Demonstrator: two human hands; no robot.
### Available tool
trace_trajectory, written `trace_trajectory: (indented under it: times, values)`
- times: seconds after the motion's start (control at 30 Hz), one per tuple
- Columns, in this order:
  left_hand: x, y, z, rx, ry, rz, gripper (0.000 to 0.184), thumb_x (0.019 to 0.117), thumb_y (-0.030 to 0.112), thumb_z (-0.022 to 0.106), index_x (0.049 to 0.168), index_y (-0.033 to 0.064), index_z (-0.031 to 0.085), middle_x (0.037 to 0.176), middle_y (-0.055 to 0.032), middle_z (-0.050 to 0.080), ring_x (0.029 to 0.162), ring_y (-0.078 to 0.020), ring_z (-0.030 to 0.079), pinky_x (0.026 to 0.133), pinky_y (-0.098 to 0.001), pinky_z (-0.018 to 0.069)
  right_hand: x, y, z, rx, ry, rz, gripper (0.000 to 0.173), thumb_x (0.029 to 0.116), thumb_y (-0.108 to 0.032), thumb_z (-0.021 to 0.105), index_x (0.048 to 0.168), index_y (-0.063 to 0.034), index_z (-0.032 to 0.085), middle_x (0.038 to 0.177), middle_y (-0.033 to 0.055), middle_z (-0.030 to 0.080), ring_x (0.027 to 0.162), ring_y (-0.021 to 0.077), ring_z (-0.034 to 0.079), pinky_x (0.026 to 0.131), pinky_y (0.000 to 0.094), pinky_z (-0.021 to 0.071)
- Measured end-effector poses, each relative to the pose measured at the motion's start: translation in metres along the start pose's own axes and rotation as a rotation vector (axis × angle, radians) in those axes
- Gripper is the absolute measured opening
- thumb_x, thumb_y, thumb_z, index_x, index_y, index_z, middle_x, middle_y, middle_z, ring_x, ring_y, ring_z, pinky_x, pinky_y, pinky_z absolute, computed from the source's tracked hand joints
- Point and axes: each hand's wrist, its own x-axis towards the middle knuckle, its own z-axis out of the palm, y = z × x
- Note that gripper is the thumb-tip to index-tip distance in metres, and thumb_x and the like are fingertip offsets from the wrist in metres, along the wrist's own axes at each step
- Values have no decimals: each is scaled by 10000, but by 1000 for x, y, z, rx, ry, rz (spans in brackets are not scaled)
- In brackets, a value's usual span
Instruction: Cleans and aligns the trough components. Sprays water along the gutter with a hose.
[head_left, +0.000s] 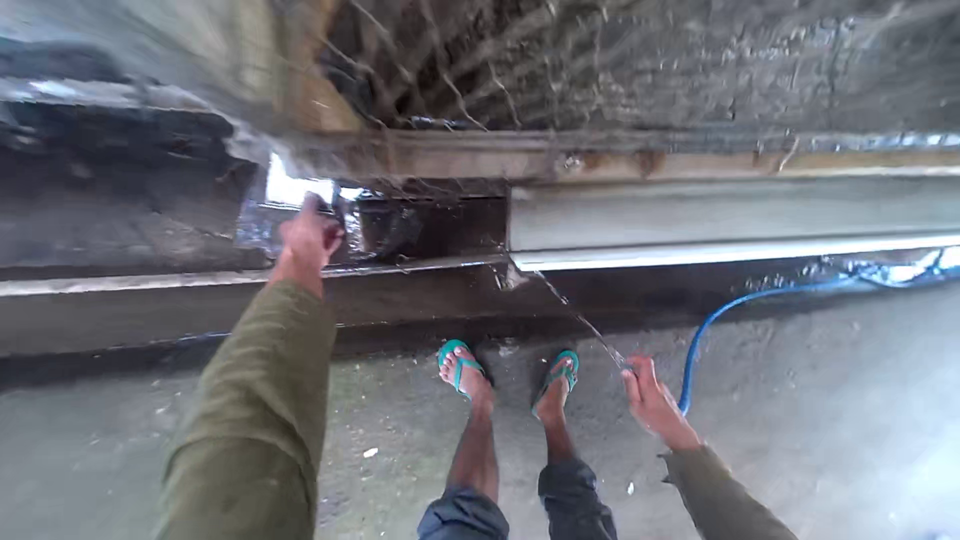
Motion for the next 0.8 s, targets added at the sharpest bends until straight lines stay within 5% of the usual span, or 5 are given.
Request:
trace_trajectory:
  times: [0.17, 0.3, 0.4, 0.5, 0.8]
  values:
    - [3, -6, -3, -82, 6, 128, 199, 1041, 380, 468, 945, 217, 531, 736, 85, 534, 607, -45, 532, 581, -238, 485, 6, 3, 5, 3, -116, -1, 437, 1108, -294, 377, 1464, -47, 438, 947, 211, 703, 848, 399, 712, 797, 582, 568]
    - [-44, -36, -30, -310, 12, 211, 234, 1072, 305, 401, 1205, 154, 522, 983, 15, 643, 776, -54, 641, 689, -207, 547, 2, 16, 2, 29, -175, -15, 458, 1116, -329, 345, 1492, -79, 425, 1029, 204, 715, 945, 394, 717, 871, 573, 561]
    - [-117, -85, -47, -414, 85, 270, 221, 1127, 245, 341, 1157, 98, 503, 846, -3, 645, 690, -56, 644, 653, -196, 567, 4, 18, -4, 22, -255, -23, 464, 1127, -348, 326, 1526, -122, 397, 1127, 222, 703, 1047, 412, 697, 941, 591, 536]
    - [-168, -171, -41, -331, -36, 237, 305, 1133, 205, 253, 1373, 60, 373, 1008, -29, 664, 825, -94, 683, 739, -269, 597, 4, 17, -10, 35, -318, -42, 471, 1130, -359, 320, 1549, -152, 380, 1170, 241, 692, 1124, 437, 669, 1004, 618, 499]
    - [-277, -284, 206, -376, -344, -131, 399, 1086, 38, 373, 1479, -10, 324, 1187, -226, 618, 960, -271, 692, 827, -408, 613, 20, 9, -7, -48, -451, -146, 482, 1128, -368, 302, 1563, -163, 340, 1145, 233, 690, 1097, 436, 675, 964, 612, 517]
